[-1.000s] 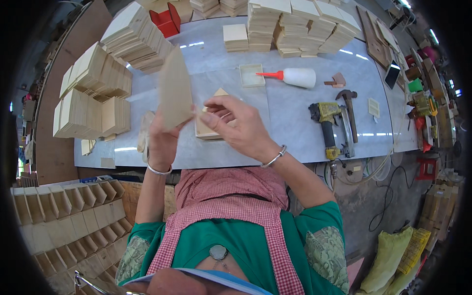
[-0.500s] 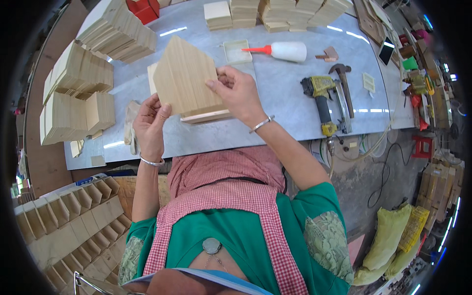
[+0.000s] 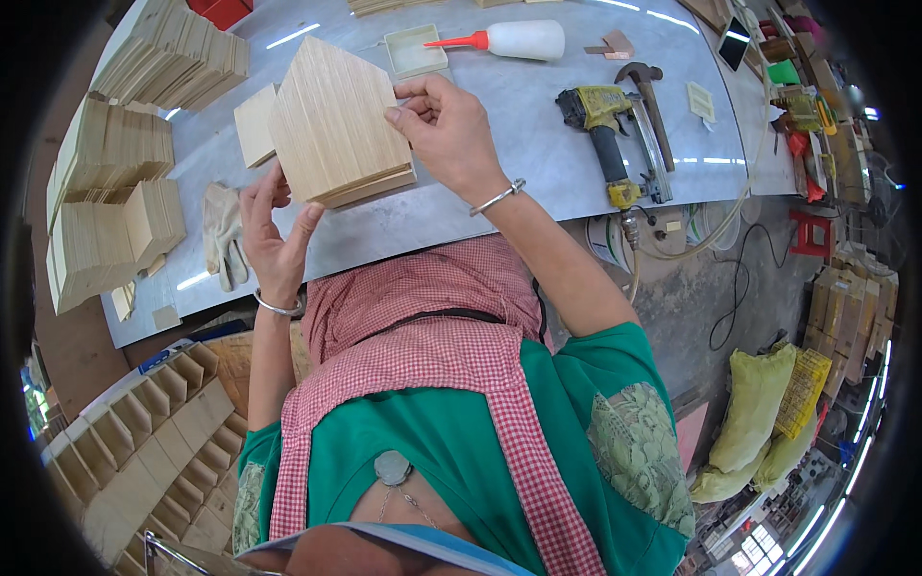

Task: The worker assembles small wooden birdhouse-shaped boxes using glue and a pneumatic nail gun.

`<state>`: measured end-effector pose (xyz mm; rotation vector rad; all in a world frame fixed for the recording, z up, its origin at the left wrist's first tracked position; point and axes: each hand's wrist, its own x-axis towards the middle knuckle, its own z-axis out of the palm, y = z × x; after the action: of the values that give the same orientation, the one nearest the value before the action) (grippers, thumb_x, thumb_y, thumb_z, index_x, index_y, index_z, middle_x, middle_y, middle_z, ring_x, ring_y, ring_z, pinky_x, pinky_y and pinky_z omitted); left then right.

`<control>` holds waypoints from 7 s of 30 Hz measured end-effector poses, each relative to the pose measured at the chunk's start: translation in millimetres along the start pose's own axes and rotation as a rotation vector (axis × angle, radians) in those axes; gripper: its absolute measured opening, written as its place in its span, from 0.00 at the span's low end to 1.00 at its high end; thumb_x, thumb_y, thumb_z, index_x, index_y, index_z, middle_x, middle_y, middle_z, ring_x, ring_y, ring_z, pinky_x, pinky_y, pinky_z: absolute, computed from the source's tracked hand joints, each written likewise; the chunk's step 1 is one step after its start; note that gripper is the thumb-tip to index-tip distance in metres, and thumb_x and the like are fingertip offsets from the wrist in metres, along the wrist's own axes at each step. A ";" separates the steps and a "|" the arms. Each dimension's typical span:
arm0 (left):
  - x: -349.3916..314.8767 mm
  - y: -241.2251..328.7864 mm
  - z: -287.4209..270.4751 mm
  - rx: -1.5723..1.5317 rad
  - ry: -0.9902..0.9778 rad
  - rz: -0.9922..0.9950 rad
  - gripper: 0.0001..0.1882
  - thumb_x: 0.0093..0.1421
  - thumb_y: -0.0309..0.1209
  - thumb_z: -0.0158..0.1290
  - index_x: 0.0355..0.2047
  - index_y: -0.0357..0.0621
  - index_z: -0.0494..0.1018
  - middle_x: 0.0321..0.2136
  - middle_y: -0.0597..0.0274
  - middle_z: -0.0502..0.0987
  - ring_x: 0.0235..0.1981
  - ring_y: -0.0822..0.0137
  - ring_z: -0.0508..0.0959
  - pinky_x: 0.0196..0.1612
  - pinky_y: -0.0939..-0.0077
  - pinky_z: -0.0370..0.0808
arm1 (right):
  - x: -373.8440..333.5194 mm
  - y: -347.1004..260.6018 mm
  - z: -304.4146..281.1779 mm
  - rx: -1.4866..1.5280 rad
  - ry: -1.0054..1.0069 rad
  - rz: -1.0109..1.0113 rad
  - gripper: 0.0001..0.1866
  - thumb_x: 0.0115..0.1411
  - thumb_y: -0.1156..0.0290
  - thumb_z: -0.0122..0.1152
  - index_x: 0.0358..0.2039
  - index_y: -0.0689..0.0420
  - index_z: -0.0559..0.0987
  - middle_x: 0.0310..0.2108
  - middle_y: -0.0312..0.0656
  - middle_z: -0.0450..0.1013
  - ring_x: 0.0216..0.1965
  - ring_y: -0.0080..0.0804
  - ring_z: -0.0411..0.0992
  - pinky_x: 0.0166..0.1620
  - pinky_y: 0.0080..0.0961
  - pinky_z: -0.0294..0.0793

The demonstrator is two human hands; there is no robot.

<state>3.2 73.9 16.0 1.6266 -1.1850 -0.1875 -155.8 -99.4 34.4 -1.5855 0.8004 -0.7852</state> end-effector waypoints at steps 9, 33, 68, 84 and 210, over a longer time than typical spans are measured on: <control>-14.3 -8.1 3.7 0.172 0.020 0.110 0.30 0.49 0.32 0.65 0.53 0.40 0.70 0.40 0.56 0.69 0.39 0.63 0.72 0.39 0.72 0.74 | -16.3 7.5 1.2 -0.037 0.053 0.036 0.11 0.55 0.71 0.63 0.37 0.63 0.78 0.29 0.41 0.77 0.30 0.24 0.74 0.36 0.20 0.75; -20.6 -16.8 9.6 0.110 0.076 0.044 0.21 0.53 0.26 0.61 0.48 0.37 0.74 0.37 0.55 0.76 0.33 0.68 0.78 0.35 0.77 0.77 | -36.1 10.8 -26.4 -0.518 -0.118 -0.343 0.11 0.56 0.73 0.60 0.39 0.63 0.76 0.29 0.44 0.70 0.27 0.34 0.74 0.31 0.26 0.74; -18.6 -16.8 19.5 0.247 0.187 0.101 0.12 0.55 0.24 0.59 0.41 0.37 0.78 0.35 0.53 0.79 0.35 0.63 0.80 0.37 0.75 0.77 | -38.8 12.2 -18.4 -0.868 -0.144 -0.665 0.08 0.50 0.80 0.60 0.33 0.63 0.76 0.25 0.42 0.70 0.24 0.35 0.72 0.25 0.27 0.72; -23.0 -18.2 22.8 0.153 0.207 0.083 0.15 0.53 0.19 0.58 0.43 0.38 0.77 0.34 0.54 0.78 0.34 0.62 0.80 0.36 0.75 0.77 | -36.7 12.3 -17.7 -0.847 -0.149 -0.674 0.07 0.49 0.80 0.59 0.31 0.62 0.74 0.21 0.41 0.65 0.23 0.35 0.70 0.24 0.28 0.70; -7.0 -26.7 18.7 0.090 0.141 0.215 0.18 0.50 0.22 0.61 0.43 0.44 0.77 0.29 0.58 0.73 0.28 0.64 0.74 0.28 0.75 0.75 | -45.0 -141.2 -18.6 -0.404 -0.513 0.614 0.16 0.53 0.71 0.60 0.37 0.70 0.71 0.14 0.35 0.69 0.15 0.18 0.67 0.19 0.19 0.67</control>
<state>3.7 65.5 -16.2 1.5487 -1.2634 0.1175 -184.3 -53.1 173.5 -1.6488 1.0176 0.2363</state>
